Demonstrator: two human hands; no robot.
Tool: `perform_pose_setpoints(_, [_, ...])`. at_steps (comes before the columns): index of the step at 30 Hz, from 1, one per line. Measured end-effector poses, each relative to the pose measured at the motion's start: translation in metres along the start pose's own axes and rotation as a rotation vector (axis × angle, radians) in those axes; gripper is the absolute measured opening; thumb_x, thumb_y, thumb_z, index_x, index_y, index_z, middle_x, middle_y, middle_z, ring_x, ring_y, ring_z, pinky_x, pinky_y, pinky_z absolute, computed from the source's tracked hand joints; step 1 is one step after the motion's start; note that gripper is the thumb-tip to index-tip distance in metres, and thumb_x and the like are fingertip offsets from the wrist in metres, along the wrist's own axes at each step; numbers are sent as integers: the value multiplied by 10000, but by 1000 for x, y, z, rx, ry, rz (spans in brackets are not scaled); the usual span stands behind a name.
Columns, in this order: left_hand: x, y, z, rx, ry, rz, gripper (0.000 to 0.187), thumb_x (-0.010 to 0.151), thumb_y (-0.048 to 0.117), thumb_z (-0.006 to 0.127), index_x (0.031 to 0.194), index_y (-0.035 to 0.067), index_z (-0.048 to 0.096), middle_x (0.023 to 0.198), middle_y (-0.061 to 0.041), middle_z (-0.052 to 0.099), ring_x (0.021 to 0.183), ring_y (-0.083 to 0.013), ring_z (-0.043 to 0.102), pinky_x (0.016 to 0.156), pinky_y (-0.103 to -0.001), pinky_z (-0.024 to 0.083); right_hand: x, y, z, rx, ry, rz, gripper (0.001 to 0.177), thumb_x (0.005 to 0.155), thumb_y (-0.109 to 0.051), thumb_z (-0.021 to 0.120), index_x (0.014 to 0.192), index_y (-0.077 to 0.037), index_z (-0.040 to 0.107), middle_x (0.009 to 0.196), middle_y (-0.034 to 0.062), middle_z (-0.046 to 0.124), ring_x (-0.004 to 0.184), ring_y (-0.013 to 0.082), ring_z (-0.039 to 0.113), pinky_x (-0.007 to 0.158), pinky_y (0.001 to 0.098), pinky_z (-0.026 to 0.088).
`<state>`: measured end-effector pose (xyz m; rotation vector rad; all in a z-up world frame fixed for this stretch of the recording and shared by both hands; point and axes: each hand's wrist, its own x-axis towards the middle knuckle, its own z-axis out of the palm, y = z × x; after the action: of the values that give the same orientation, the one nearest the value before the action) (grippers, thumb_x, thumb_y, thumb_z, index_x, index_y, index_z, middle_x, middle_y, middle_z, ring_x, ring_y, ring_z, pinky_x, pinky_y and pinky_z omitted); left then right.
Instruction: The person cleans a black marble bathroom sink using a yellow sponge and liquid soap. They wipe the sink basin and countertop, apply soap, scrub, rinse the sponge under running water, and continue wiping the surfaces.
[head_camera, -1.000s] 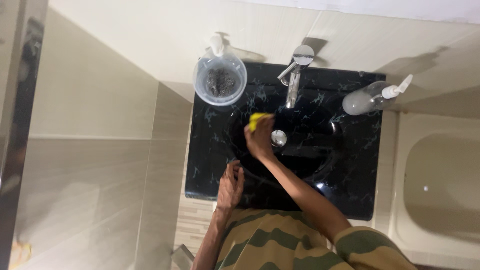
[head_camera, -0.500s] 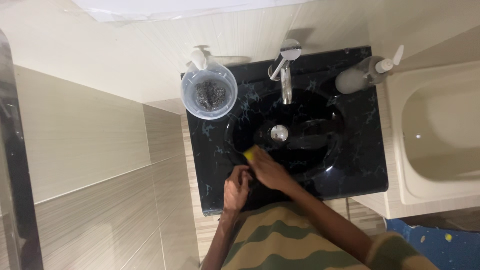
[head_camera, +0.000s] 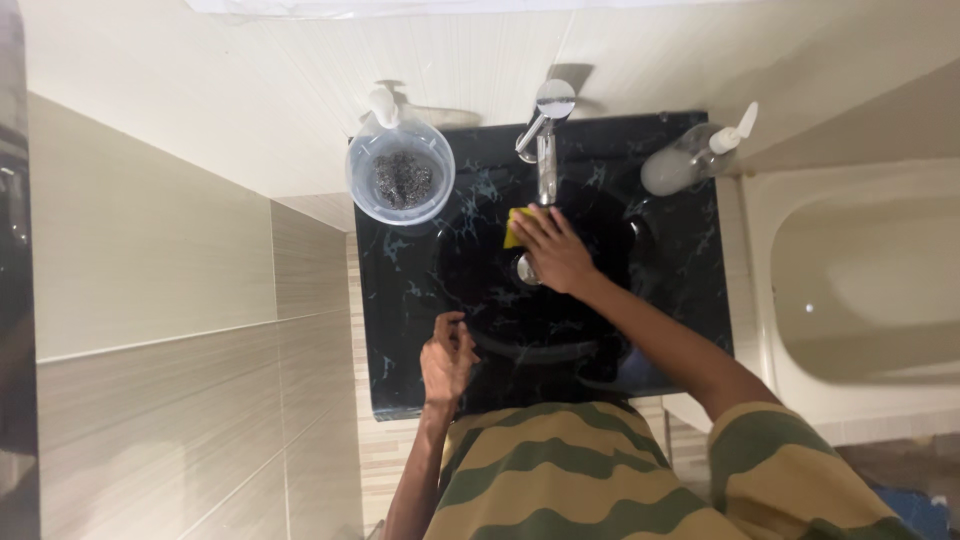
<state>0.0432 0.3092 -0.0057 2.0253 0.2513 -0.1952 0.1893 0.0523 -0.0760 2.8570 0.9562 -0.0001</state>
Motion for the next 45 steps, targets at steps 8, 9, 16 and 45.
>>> perform_pose_setpoints(8, [-33, 24, 41, 183, 303, -77, 214, 993, 214, 606, 1141, 64, 647, 831, -82, 753, 673, -251, 737, 625, -387, 567, -104, 33, -39, 23, -319, 141, 555, 989, -338, 456, 1485, -92, 499, 1670, 29, 284, 1559, 264, 176, 1253, 519, 109])
perform_pose_setpoints(9, [-38, 28, 50, 241, 334, -64, 213, 984, 211, 621, 1139, 66, 647, 872, -89, 758, 701, -267, 727, 651, -399, 567, -120, 27, -45, 122, -244, 139, 525, 970, -327, 489, 1420, -63, 549, 1621, 80, 358, 1520, 318, 253, 1206, 536, 146])
perform_pose_setpoints(16, [-61, 60, 135, 373, 179, 385, 348, 999, 249, 597, 1278, 45, 636, 1287, -158, 690, 1185, -310, 640, 1009, -430, 470, -160, -32, -60, 756, -82, -27, 304, 900, -97, 586, 1183, -7, 650, 1268, 179, 669, 1223, 341, 615, 1094, 443, 449])
perform_pose_setpoints(45, [196, 43, 267, 468, 1031, -469, 941, 1083, 574, 268, 1522, -252, 167, 1605, -467, 185, 1540, -520, 24, 1225, -632, 84, -255, 70, -51, 646, 243, 304, 446, 946, -102, 585, 1386, -28, 598, 1541, 111, 520, 1487, 326, 398, 1166, 481, 347])
